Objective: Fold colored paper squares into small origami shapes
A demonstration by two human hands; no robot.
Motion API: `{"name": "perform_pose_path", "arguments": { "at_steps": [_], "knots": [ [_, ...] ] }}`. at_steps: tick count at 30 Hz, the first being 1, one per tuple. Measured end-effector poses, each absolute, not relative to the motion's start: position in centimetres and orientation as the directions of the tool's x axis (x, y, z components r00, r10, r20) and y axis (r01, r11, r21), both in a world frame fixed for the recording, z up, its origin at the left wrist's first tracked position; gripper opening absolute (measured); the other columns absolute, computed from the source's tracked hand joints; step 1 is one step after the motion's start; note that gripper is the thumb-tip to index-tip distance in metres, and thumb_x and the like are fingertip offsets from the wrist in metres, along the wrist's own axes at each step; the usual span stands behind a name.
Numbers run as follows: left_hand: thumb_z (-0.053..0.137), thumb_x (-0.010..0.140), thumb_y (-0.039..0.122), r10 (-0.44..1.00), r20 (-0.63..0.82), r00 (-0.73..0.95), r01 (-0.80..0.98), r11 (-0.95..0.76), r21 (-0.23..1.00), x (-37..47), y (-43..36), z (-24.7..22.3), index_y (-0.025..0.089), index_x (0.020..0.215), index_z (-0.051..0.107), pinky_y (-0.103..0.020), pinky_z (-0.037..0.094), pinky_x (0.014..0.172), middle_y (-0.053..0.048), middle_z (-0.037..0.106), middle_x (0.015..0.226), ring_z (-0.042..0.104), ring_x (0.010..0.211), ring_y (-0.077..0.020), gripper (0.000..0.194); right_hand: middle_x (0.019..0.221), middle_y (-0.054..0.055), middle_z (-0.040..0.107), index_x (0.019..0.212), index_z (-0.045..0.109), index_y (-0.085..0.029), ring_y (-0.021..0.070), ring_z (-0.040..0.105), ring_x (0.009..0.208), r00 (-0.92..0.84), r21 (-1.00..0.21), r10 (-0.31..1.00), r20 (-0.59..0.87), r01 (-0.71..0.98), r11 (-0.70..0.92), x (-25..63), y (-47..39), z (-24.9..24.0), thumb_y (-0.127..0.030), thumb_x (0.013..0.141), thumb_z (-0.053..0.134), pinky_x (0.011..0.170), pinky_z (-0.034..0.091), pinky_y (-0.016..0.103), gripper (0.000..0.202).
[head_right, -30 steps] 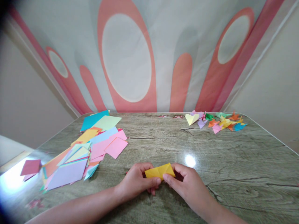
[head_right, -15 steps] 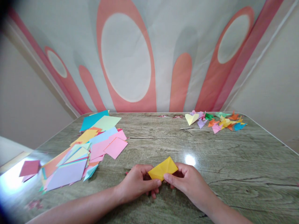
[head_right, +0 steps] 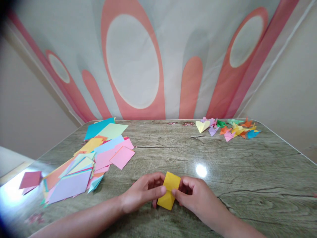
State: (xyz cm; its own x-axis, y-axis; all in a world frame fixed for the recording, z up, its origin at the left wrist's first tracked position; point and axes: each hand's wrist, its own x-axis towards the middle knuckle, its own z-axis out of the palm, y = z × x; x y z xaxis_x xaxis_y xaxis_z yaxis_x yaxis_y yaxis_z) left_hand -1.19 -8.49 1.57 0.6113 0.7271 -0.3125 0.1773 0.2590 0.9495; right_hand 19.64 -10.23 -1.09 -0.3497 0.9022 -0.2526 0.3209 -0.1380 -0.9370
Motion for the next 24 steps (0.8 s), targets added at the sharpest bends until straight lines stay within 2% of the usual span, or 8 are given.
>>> {"name": "perform_pose_path", "arguments": {
  "at_steps": [2,4,9,12,16,20,24],
  "knots": [
    [0.066,0.075,0.053,0.786,-0.320,0.529,0.248,0.218,0.944,-1.0,-8.6,1.0,0.013,0.081,0.062,-0.018,0.035,0.050,0.001,0.056,0.068,0.048,0.059,-0.0097,0.041,0.065,-0.001,0.060,0.074,0.062,-0.018,0.0136,0.054,0.062,-0.367,-0.932,0.902,-0.229,0.350,-0.095,19.5,-10.4,-1.2,-0.043,0.084,0.060,0.054,0.038,0.023,0.027],
    [0.067,0.075,0.052,0.829,-0.308,0.466,0.276,0.195,0.941,-0.8,-8.8,0.5,0.013,0.071,0.059,-0.018,0.032,0.050,0.002,0.052,0.061,0.044,0.056,-0.0084,0.039,0.065,-0.001,0.059,0.072,0.061,-0.018,0.0133,0.053,0.062,-0.378,-0.926,0.903,-0.205,0.375,-0.053,19.4,-10.5,-1.1,-0.042,0.084,0.059,0.054,0.037,0.023,0.027],
    [0.070,0.070,0.053,0.874,-0.290,0.390,0.186,0.233,0.954,-0.5,-8.8,0.4,0.014,0.065,0.053,-0.018,0.031,0.048,0.003,0.050,0.057,0.041,0.051,-0.0073,0.043,0.064,-0.001,0.060,0.073,0.060,-0.019,0.0131,0.055,0.060,-0.398,-0.938,0.886,-0.239,0.329,-0.105,19.4,-10.5,-0.6,-0.042,0.085,0.058,0.056,0.041,0.023,0.026],
    [0.070,0.070,0.055,0.887,-0.277,0.370,0.128,0.247,0.961,-0.6,-8.5,0.5,0.014,0.066,0.053,-0.018,0.032,0.048,0.003,0.051,0.057,0.043,0.050,-0.0070,0.044,0.067,-0.001,0.061,0.080,0.063,-0.020,0.0139,0.058,0.063,-0.430,-0.949,0.872,-0.234,0.296,-0.108,19.4,-10.5,-0.4,-0.044,0.087,0.055,0.060,0.043,0.023,0.027],
    [0.073,0.069,0.052,0.864,-0.266,0.427,0.095,0.249,0.964,-0.7,-8.4,0.2,0.013,0.069,0.056,-0.019,0.037,0.052,0.001,0.056,0.063,0.048,0.055,-0.0079,0.042,0.068,0.000,0.061,0.081,0.063,-0.019,0.0144,0.057,0.065,-0.426,-0.946,0.879,-0.212,0.314,-0.076,19.5,-10.5,-0.4,-0.045,0.089,0.053,0.061,0.043,0.024,0.029],
    [0.070,0.073,0.049,0.790,-0.323,0.521,0.110,0.313,0.943,-0.5,-8.7,0.2,0.012,0.088,0.063,-0.021,0.043,0.054,-0.005,0.066,0.077,0.058,0.060,-0.0114,0.041,0.068,-0.002,0.056,0.079,0.059,-0.020,0.0130,0.053,0.063,-0.369,-0.946,0.913,-0.175,0.320,-0.053,19.5,-10.6,-0.5,-0.044,0.091,0.049,0.058,0.041,0.023,0.028],
    [0.071,0.073,0.047,0.730,-0.369,0.575,0.157,0.344,0.926,-0.6,-8.8,0.3,0.011,0.090,0.064,-0.020,0.045,0.054,-0.007,0.069,0.079,0.064,0.063,-0.0138,0.040,0.067,-0.003,0.051,0.083,0.054,-0.022,0.0118,0.047,0.058,-0.289,-0.942,0.952,-0.105,0.336,-0.002,19.5,-10.7,-0.7,-0.044,0.094,0.043,0.053,0.039,0.023,0.027]
  ]
}}
